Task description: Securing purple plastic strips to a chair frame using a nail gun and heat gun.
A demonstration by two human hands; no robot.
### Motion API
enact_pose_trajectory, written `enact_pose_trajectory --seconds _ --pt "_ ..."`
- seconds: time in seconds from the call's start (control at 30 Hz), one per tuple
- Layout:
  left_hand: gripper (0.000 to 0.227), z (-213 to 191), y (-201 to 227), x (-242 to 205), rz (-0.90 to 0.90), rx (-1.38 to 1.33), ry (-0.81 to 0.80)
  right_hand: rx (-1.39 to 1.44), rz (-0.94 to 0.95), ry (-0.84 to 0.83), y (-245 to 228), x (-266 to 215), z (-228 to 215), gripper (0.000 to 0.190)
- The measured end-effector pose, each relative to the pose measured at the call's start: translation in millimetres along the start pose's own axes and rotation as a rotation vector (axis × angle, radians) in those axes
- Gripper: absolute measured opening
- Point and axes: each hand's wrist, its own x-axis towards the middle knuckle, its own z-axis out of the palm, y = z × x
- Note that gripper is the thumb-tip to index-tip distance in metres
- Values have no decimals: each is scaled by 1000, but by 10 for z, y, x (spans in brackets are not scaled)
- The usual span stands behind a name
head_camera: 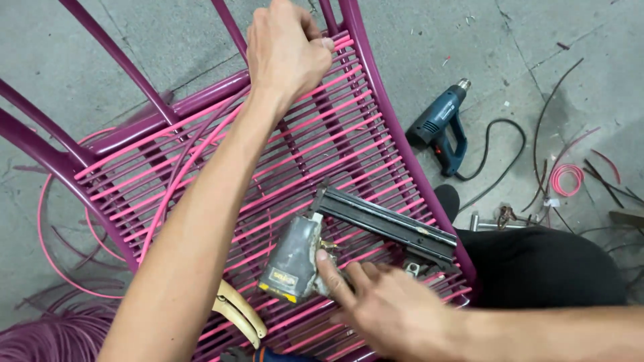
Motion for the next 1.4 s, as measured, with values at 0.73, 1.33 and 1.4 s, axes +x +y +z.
enact_pose_trajectory --seconds 0.73,1.33,1.4 --pt "31 -393 101 -529 198 109 205 -418 11 800 1728 1340 -1440 8" --pt "12 -943 -405 -790 245 356 55 -216 -271 671 1497 1712 -1422 21" --pt "11 -1000 -390 -768 273 319 64 -175 -256 650 1498 1727 -1418 20"
